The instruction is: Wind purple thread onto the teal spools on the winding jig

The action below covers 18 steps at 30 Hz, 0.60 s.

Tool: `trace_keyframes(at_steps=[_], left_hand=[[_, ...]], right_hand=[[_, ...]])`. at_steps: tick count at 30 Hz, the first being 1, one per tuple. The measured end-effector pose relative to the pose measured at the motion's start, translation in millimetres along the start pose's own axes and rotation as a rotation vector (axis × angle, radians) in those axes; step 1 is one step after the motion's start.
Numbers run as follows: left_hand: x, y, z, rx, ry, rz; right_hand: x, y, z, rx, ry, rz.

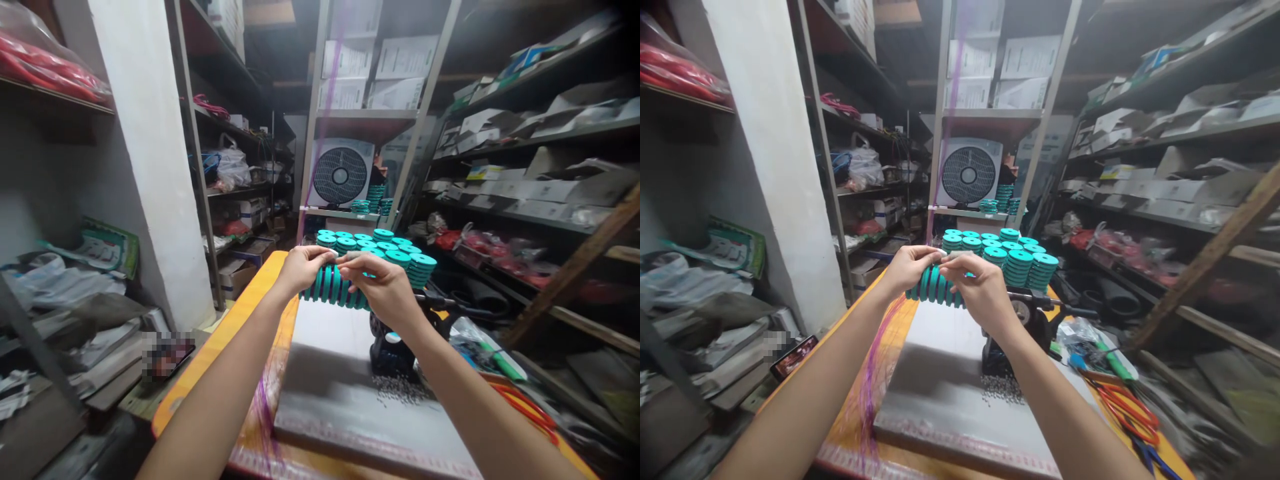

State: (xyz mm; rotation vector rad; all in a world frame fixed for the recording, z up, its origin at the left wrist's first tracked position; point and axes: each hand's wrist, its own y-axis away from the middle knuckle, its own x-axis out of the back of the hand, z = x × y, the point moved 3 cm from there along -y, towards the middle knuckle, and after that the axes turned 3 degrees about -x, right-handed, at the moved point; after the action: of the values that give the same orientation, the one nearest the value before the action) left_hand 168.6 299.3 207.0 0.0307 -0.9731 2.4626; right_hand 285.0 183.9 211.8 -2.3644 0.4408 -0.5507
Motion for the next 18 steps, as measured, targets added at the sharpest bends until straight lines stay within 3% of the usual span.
trace_keyframes(at_steps=[7,11,15,18], left_hand=[[-0.9,4.9,2.1,-0.006,0.008,0.024],[-0.3,6.3,4.8,-0.016,0.019,0.029],[0.3,6.6,3.1,-0.02,0.065,0.018],[0.4,6.6,-0.5,-0.003,0.106,0.015]], right_hand=[[-34.5,59.4,20.7,-0.016,0.113,0.104],[-43.8,73.7,31.4,0.058,0.261,0.059],[-35.8,78.8,13.2,0.131,0.358,-0.078],[-19.6,67.1,-17.2,0.216,0.376,-0.023]])
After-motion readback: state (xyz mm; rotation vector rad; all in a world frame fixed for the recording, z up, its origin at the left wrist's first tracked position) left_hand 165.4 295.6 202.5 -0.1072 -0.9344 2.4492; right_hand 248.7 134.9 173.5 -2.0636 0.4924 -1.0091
